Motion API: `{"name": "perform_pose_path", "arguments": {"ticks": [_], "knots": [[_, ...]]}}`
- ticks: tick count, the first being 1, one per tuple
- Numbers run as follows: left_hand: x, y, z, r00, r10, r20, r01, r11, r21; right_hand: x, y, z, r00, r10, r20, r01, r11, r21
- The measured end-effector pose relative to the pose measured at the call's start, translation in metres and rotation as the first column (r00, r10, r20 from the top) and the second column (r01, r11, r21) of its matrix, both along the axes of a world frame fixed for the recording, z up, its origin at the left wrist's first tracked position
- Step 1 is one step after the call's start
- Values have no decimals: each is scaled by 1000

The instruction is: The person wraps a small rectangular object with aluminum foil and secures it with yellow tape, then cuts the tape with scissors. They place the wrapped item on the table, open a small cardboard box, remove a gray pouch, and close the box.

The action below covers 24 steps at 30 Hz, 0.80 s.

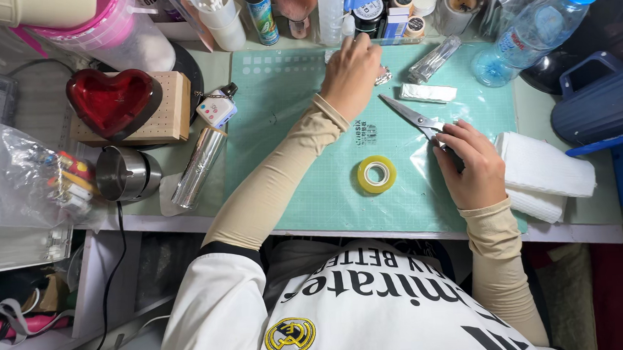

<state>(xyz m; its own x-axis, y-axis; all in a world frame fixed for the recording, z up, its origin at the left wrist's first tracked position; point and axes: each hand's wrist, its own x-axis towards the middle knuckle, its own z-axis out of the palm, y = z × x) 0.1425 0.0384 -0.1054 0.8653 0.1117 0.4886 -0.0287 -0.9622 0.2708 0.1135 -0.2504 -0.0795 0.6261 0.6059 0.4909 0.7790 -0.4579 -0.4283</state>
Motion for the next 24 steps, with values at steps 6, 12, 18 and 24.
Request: {"name": "perform_pose_path", "arguments": {"ticks": [6,12,18,24], "knots": [[-2,-4,-19,990,-89,110,110,973,-203,0,2,1,999,11,31,-10,999,-37],[-7,36,-1,972,118,205,-67,969,-238,-1,1,0,1000,12,24,-10,998,-55],[-34,31,-3,981,-33,190,41,998,-40,1,1,-1,999,30,37,-28,997,-68],[-39,60,7,986,80,147,-81,997,5,1,1,0,999,35,37,-32,997,-68]]}}
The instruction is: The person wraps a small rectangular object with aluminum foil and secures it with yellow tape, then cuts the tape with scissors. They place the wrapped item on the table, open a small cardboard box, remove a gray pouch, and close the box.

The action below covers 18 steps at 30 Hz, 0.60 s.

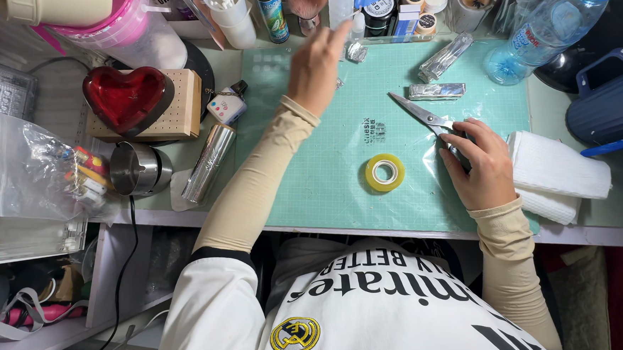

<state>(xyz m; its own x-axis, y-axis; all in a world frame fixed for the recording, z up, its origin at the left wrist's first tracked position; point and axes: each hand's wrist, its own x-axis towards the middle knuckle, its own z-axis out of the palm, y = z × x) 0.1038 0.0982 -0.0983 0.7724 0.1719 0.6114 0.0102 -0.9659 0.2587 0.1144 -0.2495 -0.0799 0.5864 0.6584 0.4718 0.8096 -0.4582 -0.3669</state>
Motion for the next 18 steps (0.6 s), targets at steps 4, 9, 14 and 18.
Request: {"name": "perform_pose_path", "arguments": {"ticks": [4,9,14,18], "knots": [[-11,6,-8,999,-6,-51,16,982,189,0,0,0,1000,4,8,-4,1000,-9],[-8,-6,-23,999,-22,41,10,961,276,0,0,1,1000,12,8,-12,1000,-10],[-3,-8,-18,973,64,-221,19,935,355,1,-1,1,1000,12,1,-12,1000,-11],[-4,-6,-10,993,46,-110,4,911,413,1,0,0,1000,12,10,-12,1000,-11]]}}
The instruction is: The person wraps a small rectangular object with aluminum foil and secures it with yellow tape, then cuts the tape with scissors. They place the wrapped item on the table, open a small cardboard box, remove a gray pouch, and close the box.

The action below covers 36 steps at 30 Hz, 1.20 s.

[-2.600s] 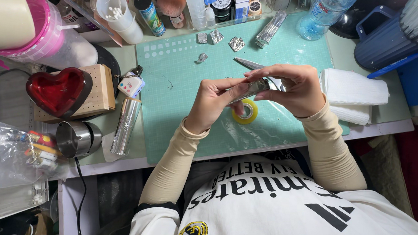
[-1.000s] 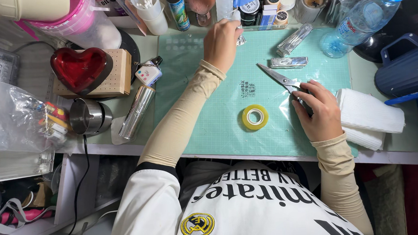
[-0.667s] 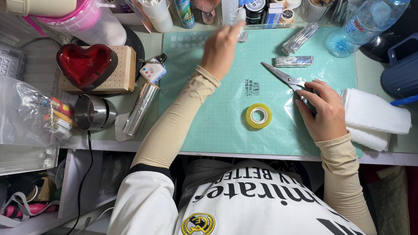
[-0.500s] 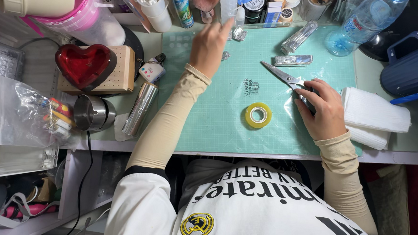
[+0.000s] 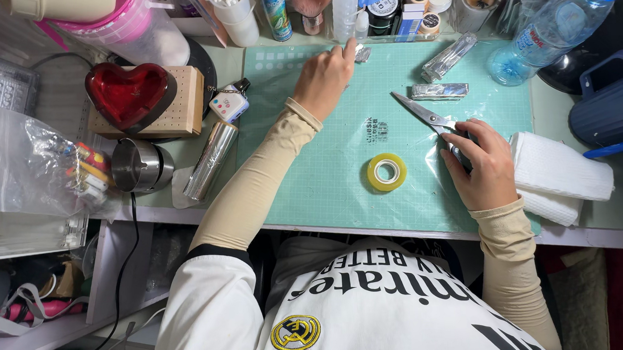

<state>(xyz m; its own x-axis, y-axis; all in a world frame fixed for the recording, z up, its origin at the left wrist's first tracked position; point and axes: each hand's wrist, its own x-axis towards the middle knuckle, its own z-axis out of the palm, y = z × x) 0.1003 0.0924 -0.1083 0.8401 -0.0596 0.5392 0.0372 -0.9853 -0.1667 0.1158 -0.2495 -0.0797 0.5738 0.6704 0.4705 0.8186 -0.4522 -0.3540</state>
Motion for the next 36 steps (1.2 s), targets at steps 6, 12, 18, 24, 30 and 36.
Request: {"name": "perform_pose_path", "arguments": {"ticks": [6,12,18,24,30,36], "knots": [[24,-10,-6,958,-191,211,164,976,142,-2,1,1,1000,-2,-10,2,1000,0],[30,-12,-8,993,-120,15,120,991,-57,-2,1,2,1000,-4,1,4,1000,4],[-5,14,18,987,-157,26,159,963,-218,-3,0,2,1000,7,-11,-8,1000,-9],[-52,-15,13,977,-210,36,213,971,-112,-1,-1,2,1000,10,-7,-10,1000,-20],[-60,-13,11,988,-77,-133,85,995,60,0,-3,0,1000,17,0,-17,1000,-22],[-80,34,10,986,127,-109,-107,980,167,1,-3,-1,1000,27,-8,-27,999,-17]]}}
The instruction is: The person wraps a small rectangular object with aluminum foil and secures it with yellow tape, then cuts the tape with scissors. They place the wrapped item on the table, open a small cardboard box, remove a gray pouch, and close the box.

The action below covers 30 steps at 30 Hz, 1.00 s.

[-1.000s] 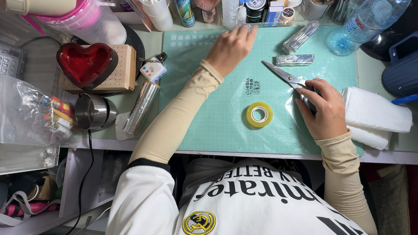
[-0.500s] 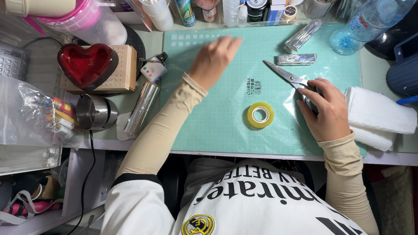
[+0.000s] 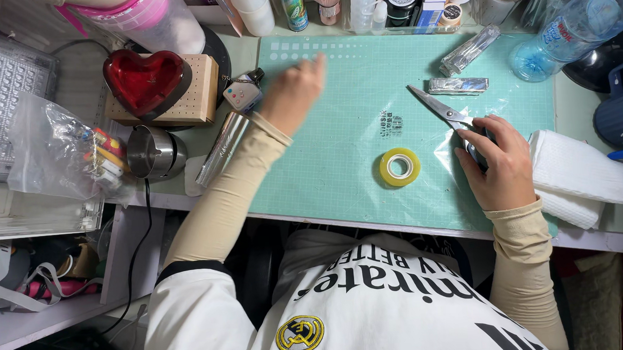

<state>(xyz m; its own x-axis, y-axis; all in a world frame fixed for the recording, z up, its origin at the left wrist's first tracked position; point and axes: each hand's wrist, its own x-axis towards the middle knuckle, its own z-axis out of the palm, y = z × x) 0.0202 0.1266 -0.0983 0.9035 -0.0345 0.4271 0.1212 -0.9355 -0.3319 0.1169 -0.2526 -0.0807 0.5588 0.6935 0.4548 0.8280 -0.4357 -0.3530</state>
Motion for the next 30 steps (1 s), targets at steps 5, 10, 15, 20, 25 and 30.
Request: {"name": "perform_pose_path", "arguments": {"ticks": [5,10,15,20,25,30], "knots": [[-6,79,10,941,329,76,-329,944,-17,0,-1,0,1000,-8,12,8,1000,-13],[-12,88,14,925,350,-151,-380,881,-283,-2,-2,-1,1000,-11,-2,11,1000,-8],[-72,71,66,975,194,107,-125,880,-457,-4,0,1,1000,-14,-5,14,1000,-4],[-132,20,71,812,368,-453,-534,782,-321,-15,11,19,997,-46,54,40,995,96],[-131,-20,106,887,332,-320,-390,911,-136,-45,15,56,998,69,6,-68,967,244],[-100,-118,155,959,-265,102,268,723,-637,-84,3,81,905,283,-319,-140,903,405]]}}
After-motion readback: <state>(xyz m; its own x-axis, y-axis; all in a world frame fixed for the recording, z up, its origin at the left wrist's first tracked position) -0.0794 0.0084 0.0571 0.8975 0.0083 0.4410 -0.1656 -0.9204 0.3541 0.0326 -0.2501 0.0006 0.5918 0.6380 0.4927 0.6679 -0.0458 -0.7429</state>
